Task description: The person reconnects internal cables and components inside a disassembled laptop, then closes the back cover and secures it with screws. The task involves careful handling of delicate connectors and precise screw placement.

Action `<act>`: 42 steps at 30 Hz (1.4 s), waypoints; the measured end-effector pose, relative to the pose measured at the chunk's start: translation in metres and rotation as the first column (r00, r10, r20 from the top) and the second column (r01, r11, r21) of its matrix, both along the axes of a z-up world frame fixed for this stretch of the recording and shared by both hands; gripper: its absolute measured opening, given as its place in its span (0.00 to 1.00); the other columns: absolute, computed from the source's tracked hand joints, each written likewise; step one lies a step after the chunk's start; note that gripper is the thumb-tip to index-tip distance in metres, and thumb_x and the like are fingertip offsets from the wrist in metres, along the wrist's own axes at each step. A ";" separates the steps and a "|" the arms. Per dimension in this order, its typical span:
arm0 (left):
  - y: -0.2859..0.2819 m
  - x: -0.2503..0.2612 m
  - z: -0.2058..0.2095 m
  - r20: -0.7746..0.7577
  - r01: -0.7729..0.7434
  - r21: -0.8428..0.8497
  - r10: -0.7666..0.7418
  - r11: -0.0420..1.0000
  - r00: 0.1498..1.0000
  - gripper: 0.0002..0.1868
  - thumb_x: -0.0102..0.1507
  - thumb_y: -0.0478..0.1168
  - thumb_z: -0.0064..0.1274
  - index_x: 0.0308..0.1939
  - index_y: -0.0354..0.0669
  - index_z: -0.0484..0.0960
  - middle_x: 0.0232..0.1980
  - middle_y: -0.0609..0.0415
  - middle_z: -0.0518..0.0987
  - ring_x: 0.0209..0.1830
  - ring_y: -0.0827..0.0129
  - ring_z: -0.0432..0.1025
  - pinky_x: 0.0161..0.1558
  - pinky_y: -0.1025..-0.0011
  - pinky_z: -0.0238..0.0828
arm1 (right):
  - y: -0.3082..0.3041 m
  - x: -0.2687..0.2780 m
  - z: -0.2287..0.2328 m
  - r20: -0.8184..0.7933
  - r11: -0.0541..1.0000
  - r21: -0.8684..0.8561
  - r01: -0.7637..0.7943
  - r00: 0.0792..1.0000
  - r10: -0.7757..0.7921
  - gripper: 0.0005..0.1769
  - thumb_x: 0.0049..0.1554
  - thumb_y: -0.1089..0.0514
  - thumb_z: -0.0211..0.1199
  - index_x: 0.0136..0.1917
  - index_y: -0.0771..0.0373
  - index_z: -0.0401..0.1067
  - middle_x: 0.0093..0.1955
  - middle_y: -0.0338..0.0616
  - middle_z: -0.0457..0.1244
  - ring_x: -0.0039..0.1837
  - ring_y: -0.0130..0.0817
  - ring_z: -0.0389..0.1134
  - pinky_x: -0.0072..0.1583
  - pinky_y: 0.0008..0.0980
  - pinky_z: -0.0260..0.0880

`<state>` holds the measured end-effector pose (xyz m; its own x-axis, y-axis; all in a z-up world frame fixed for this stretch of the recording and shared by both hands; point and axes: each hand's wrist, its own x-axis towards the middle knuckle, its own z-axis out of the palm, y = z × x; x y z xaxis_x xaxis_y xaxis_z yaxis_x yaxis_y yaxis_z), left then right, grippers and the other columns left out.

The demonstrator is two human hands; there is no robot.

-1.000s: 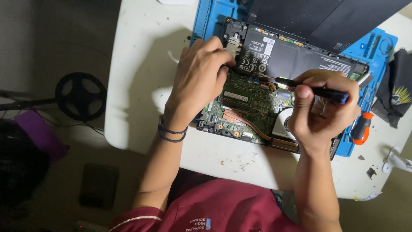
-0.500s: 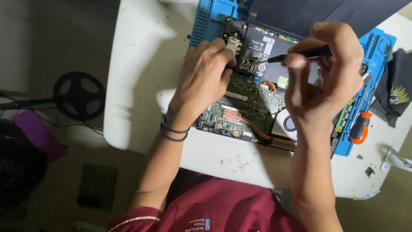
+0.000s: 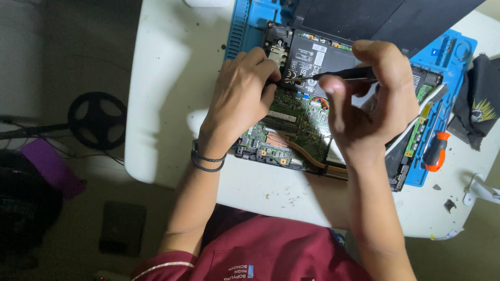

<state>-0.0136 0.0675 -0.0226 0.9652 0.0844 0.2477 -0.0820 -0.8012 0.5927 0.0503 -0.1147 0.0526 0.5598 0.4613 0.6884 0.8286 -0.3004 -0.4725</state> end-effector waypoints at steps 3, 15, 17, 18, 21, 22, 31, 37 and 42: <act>0.000 -0.001 -0.001 0.066 0.015 -0.033 -0.013 0.999 0.998 0.07 0.60 0.28 0.57 0.37 0.42 0.77 0.39 0.51 0.71 0.35 0.57 0.68 0.36 0.61 0.61 | 0.008 -0.003 0.022 -0.045 0.985 0.038 -0.166 0.985 0.168 0.10 0.73 0.69 0.44 0.65 0.75 0.61 0.55 0.66 0.59 0.62 0.58 0.63 0.67 0.53 0.69; 0.000 0.000 -0.004 0.018 0.006 -0.009 -0.006 1.000 1.000 0.10 0.58 0.28 0.60 0.39 0.43 0.78 0.41 0.52 0.71 0.40 0.53 0.71 0.42 0.56 0.67 | -0.010 -0.006 -0.015 -0.018 0.998 0.053 0.045 0.999 -0.044 0.15 0.67 0.62 0.71 0.59 0.70 0.68 0.51 0.56 0.65 0.40 0.37 0.58 0.40 0.33 0.63; 0.001 0.000 -0.002 0.033 0.016 -0.017 -0.016 1.000 0.999 0.08 0.59 0.28 0.58 0.39 0.43 0.78 0.40 0.51 0.71 0.40 0.53 0.72 0.41 0.56 0.67 | -0.006 -0.008 -0.001 -0.040 0.999 0.037 0.007 0.999 -0.006 0.15 0.70 0.59 0.62 0.65 0.70 0.64 0.53 0.59 0.63 0.48 0.42 0.58 0.48 0.37 0.63; 0.002 -0.001 -0.001 0.045 0.026 -0.027 -0.025 0.999 0.999 0.07 0.60 0.29 0.56 0.40 0.42 0.79 0.40 0.50 0.71 0.40 0.52 0.72 0.41 0.56 0.67 | -0.003 -0.009 0.006 -0.065 0.999 0.020 -0.031 0.997 0.033 0.18 0.73 0.56 0.52 0.70 0.70 0.60 0.55 0.61 0.60 0.56 0.47 0.59 0.55 0.41 0.63; 0.000 0.001 -0.001 0.013 0.010 -0.004 -0.010 1.000 1.000 0.09 0.58 0.28 0.60 0.38 0.43 0.78 0.41 0.51 0.71 0.41 0.53 0.73 0.42 0.56 0.69 | -0.009 -0.008 -0.006 -0.097 0.995 0.083 -0.049 0.994 0.057 0.15 0.73 0.72 0.58 0.71 0.67 0.61 0.51 0.65 0.69 0.50 0.47 0.73 0.49 0.37 0.69; 0.000 0.001 -0.001 0.014 0.014 -0.004 -0.014 1.000 1.000 0.09 0.58 0.28 0.60 0.38 0.43 0.78 0.41 0.51 0.71 0.41 0.53 0.73 0.42 0.56 0.69 | -0.010 -0.008 -0.011 -0.096 0.996 0.082 -0.045 0.994 0.053 0.15 0.73 0.72 0.58 0.71 0.67 0.61 0.51 0.65 0.69 0.50 0.47 0.73 0.49 0.37 0.69; -0.001 0.003 0.008 -0.029 0.014 0.008 -0.014 1.000 0.999 0.07 0.60 0.33 0.59 0.42 0.44 0.79 0.42 0.50 0.73 0.44 0.54 0.74 0.46 0.55 0.71 | -0.021 -0.012 -0.015 -0.293 0.973 0.218 -0.073 0.946 0.136 0.14 0.73 0.71 0.52 0.70 0.70 0.55 0.67 0.63 0.57 0.55 0.51 0.73 0.54 0.39 0.81; 0.003 0.003 0.009 -0.044 0.026 0.002 -0.026 1.000 0.999 0.10 0.59 0.28 0.53 0.43 0.43 0.80 0.43 0.50 0.74 0.46 0.51 0.74 0.44 0.53 0.70 | -0.019 -0.009 -0.010 -0.152 0.983 0.171 -0.062 0.984 0.089 0.17 0.72 0.61 0.56 0.67 0.73 0.56 0.50 0.61 0.60 0.49 0.45 0.63 0.55 0.38 0.65; 0.002 0.005 0.014 0.047 0.047 -0.008 -0.047 0.999 0.998 0.13 0.57 0.23 0.47 0.41 0.39 0.80 0.39 0.48 0.72 0.39 0.52 0.73 0.35 0.56 0.69 | -0.031 -0.007 -0.027 -0.104 0.995 0.103 -0.013 0.994 0.023 0.18 0.72 0.66 0.63 0.71 0.67 0.61 0.56 0.55 0.65 0.48 0.46 0.76 0.57 0.38 0.69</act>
